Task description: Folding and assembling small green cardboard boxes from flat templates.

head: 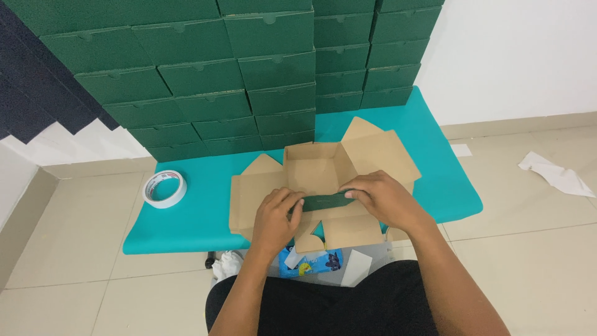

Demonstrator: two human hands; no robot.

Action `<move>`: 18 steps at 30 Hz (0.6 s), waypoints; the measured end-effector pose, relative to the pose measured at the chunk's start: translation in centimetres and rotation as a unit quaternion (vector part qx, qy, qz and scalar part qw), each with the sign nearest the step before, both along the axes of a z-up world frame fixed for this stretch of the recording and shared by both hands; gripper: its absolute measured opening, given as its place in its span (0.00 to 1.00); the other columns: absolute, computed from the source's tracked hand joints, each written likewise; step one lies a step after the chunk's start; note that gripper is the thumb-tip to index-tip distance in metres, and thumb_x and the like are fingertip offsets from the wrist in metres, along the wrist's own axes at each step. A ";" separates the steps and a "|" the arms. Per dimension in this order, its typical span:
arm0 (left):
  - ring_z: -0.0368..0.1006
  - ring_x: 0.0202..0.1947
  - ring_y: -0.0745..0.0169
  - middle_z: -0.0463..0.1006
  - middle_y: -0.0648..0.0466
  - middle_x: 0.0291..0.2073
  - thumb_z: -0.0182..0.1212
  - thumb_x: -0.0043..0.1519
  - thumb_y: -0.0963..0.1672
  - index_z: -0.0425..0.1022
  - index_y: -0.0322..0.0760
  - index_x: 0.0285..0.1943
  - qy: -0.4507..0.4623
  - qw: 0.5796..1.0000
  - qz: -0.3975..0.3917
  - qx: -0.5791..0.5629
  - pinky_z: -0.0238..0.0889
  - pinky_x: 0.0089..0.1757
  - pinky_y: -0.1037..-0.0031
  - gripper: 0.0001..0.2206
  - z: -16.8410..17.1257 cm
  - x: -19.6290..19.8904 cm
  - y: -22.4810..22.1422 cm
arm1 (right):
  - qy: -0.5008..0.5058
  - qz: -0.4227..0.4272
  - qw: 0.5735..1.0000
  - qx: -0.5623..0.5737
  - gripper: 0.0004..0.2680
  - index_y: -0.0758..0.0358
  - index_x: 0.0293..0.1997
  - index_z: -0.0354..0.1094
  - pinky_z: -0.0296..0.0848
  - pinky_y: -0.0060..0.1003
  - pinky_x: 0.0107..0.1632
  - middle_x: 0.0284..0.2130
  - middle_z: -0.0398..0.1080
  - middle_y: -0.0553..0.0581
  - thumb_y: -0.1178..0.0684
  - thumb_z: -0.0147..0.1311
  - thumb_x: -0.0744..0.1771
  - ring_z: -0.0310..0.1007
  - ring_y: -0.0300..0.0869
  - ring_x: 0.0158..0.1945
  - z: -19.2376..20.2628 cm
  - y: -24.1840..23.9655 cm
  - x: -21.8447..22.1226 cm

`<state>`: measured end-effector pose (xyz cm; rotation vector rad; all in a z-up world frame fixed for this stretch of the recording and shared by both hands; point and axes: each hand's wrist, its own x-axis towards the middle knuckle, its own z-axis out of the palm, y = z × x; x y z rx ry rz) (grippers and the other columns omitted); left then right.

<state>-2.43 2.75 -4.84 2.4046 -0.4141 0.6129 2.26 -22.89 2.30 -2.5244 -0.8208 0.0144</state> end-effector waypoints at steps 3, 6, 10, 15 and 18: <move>0.77 0.42 0.54 0.78 0.49 0.34 0.55 0.69 0.42 0.81 0.36 0.50 0.017 0.999 0.046 -0.007 0.69 0.47 0.63 0.09 0.9 0.0 0.1 | -0.004 -0.033 0.991 0.133 0.07 0.55 0.46 0.80 0.72 0.51 0.60 0.40 0.83 0.57 0.56 0.53 0.69 0.82 0.54 0.47 -1.2 -1.5 -0.7; 0.72 0.44 0.59 0.77 0.54 0.34 0.55 0.68 0.45 0.81 0.42 0.52 0.025 0.997 0.047 0.048 0.60 0.51 0.64 0.10 1.6 0.0 -0.3 | -0.058 -0.001 0.988 0.142 0.07 0.53 0.43 0.81 0.72 0.49 0.59 0.38 0.83 0.54 0.58 0.57 0.67 0.82 0.50 0.47 -1.7 -1.1 -1.5; 0.75 0.46 0.49 0.81 0.46 0.36 0.55 0.68 0.44 0.82 0.38 0.50 0.050 0.997 -0.008 0.065 0.55 0.56 0.54 0.10 3.9 -0.6 -1.8 | -0.178 0.005 0.982 0.066 0.05 0.51 0.41 0.81 0.71 0.42 0.56 0.37 0.82 0.49 0.58 0.60 0.66 0.80 0.43 0.45 -2.3 0.7 -1.8; 0.55 0.73 0.44 0.84 0.48 0.47 0.54 0.68 0.41 0.81 0.40 0.55 0.036 0.990 -0.005 0.139 0.20 0.64 0.36 0.11 4.3 -0.7 -2.8 | -0.313 -0.027 0.949 0.030 0.04 0.50 0.39 0.79 0.68 0.37 0.53 0.37 0.77 0.44 0.58 0.62 0.66 0.75 0.38 0.46 -3.0 2.0 -1.8; 0.75 0.58 0.40 0.83 0.37 0.49 0.49 0.70 0.40 0.77 0.34 0.60 0.128 0.990 -0.062 0.022 0.50 0.62 0.44 0.14 8.0 -2.1 -3.4 | -0.320 -0.018 0.947 0.030 0.05 0.50 0.39 0.79 0.68 0.36 0.52 0.36 0.76 0.45 0.59 0.61 0.66 0.75 0.38 0.46 -3.8 2.3 -1.6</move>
